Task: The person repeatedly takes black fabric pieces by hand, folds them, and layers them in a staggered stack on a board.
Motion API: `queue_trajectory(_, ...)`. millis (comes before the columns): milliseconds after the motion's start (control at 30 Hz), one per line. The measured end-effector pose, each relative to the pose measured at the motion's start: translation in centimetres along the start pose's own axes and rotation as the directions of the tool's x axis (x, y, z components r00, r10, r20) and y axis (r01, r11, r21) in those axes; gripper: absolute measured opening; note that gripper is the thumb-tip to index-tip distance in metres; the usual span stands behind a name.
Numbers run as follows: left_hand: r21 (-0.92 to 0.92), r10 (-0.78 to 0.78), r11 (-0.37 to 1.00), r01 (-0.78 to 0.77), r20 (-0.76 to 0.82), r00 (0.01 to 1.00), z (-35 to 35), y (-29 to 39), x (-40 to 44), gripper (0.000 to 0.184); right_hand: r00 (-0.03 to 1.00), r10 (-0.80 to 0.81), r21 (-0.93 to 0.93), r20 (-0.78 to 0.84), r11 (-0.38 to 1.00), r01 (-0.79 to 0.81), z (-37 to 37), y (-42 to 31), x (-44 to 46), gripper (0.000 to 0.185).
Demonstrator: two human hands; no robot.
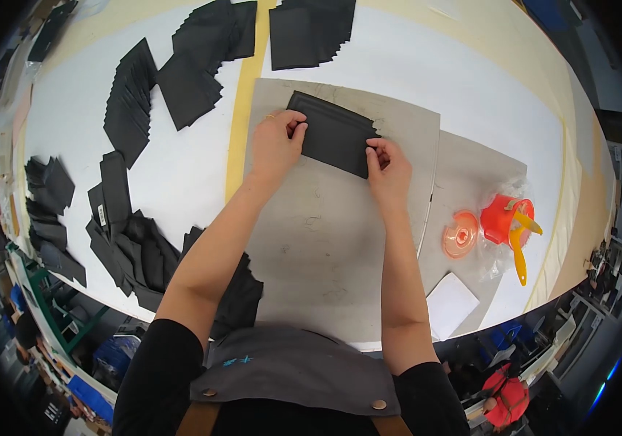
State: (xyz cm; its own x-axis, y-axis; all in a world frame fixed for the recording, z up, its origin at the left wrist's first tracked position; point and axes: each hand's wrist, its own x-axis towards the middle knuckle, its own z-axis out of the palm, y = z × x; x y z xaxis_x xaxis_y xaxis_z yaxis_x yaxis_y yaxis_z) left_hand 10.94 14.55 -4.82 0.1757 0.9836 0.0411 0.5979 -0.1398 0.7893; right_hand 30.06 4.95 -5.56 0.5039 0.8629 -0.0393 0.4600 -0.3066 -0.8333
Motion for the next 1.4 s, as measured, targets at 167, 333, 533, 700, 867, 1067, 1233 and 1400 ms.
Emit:
queue_trajectory(167,-0.020,0.039,0.999,-0.040,-0.016,0.999,0.4,-0.6,0.1,0.011,1.000,0.012,0.029,-0.001,1.000,-0.012,0.1,0.4,0.1,0.011)
queue_trajectory(333,-0.010,0.034,0.999,-0.034,-0.029,0.999,0.6,-0.6,0.1,0.011,1.000,-0.002,0.005,-0.009,1.000,0.002,0.1,0.2,0.0,0.012)
queue_trajectory(533,-0.018,-0.017,1.000,0.017,-0.007,1.000,0.6,-0.2,0.0,0.008,1.000,-0.003,0.016,-0.015,1.000,0.003,0.1,0.3,0.1,0.012)
queue_trajectory(700,0.080,0.066,0.995,-0.062,-0.054,0.996,1.0,-0.6,0.1,0.011,1.000,-0.017,-0.043,0.015,0.999,0.017,0.0,-0.3,-0.1,0.016)
queue_trajectory(867,0.032,0.000,0.999,0.000,-0.017,1.000,0.9,-0.2,0.0,0.008,0.950,-0.312,-0.396,0.026,0.869,0.296,0.6,-2.4,-0.6,0.023)
queue_trajectory(1067,0.064,0.173,0.984,-0.165,-0.142,0.975,-1.4,-0.8,0.0,0.016,0.938,-0.294,-0.508,0.184,0.789,0.347,0.0,-2.9,-0.1,0.019)
queue_trajectory(1233,0.000,-0.058,0.998,0.059,0.169,0.984,-12.6,-1.6,-3.4,0.018,0.909,-0.336,-0.280,0.247,0.873,0.399,1.3,-4.2,-4.3,0.018)
queue_trajectory(1400,0.594,-0.368,0.793,0.134,0.293,0.883,-20.4,-5.1,-13.0,0.034,0.678,-0.077,0.053,0.731,0.997,0.056,5.5,-7.6,-14.0,0.032)
